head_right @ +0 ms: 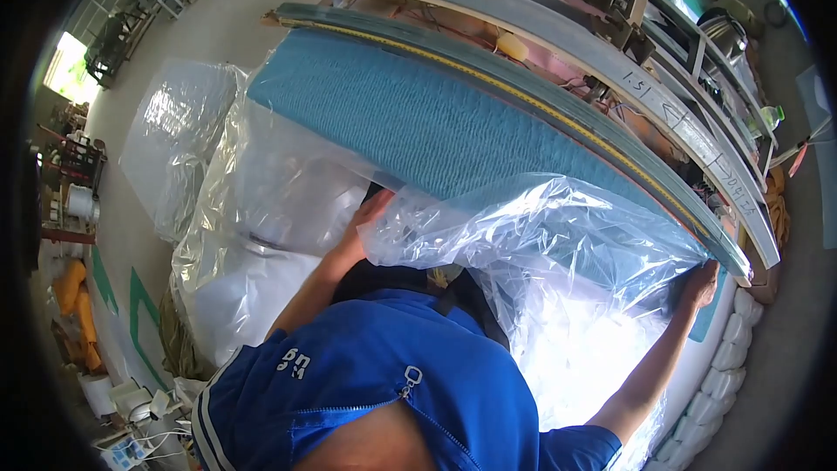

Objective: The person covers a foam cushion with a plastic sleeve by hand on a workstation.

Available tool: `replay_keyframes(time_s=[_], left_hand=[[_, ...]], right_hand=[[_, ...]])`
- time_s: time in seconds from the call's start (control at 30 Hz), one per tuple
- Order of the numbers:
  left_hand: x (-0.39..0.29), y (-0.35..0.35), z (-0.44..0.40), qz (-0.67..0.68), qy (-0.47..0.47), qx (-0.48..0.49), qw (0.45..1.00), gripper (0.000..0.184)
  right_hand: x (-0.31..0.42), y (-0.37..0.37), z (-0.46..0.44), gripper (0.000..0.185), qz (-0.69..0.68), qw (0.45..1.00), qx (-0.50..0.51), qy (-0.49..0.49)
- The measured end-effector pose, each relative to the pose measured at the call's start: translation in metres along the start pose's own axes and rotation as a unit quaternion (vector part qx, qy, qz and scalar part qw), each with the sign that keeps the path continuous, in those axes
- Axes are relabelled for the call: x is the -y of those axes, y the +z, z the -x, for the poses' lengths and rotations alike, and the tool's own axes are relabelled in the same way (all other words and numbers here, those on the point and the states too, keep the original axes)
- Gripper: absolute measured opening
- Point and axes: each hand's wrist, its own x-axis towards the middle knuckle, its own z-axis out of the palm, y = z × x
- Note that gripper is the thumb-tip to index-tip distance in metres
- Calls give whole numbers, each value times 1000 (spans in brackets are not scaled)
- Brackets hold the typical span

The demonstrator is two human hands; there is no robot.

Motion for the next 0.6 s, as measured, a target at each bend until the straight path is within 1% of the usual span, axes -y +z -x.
replay_keyframes(time_s=[0.03,0.1,0.13,0.17,0.2,0.23,0.27,0.3,0.33,0.37,0.4,0.43,0.47,0.5,0.53,0.57,0.6], left_hand=[[1,7,-13,42,42,-3,998,48],[-21,1,-35,-15,188,41,981,39],[-35,-12,-40,38,121,72,989,35],[-61,-40,-46,89,53,102,989,30],[-85,-69,-47,140,-19,131,981,26],[-96,-105,-50,12,80,7,997,25],[-103,-150,-53,-217,128,-147,956,19],[-109,-198,-51,-201,-20,-275,940,15],[-134,-243,-54,51,-64,-388,918,14],[-134,-279,-49,66,-56,-441,893,13],[-126,-285,-50,48,-39,-479,876,13],[-107,-284,-49,30,-21,-515,856,14],[-86,-279,-47,14,-4,-550,835,15],[-80,-242,-49,209,-8,-543,813,20],[-18,-207,-30,478,-39,-424,768,29],[76,-159,-3,661,70,-190,723,36],[39,-105,-14,623,-167,-320,694,38]], right_hand=[[5,-2,1,28,-3,1000,6,17],[4,-4,0,31,7,999,7,32],[2,-3,-1,31,7,999,5,32],[4,-5,0,32,6,999,3,31],[6,-5,1,32,6,1000,4,29],[1,0,-3,32,7,999,4,36],[-6,2,-7,32,7,1000,-2,23],[-14,7,-10,32,7,1000,-7,8],[-16,13,-10,32,5,1000,-11,-8],[-8,3,-4,32,-61,998,-21,-12],[-8,4,-2,33,-74,995,-45,-51],[-7,6,-2,32,-68,997,-33,-28],[4,-8,6,32,-62,998,-21,-6],[15,-21,14,30,-4,1000,-5,-18],[9,-14,10,29,-15,1000,-12,-10],[10,-15,13,28,-17,999,-33,-28],[11,-16,17,28,-18,997,-53,-46]])
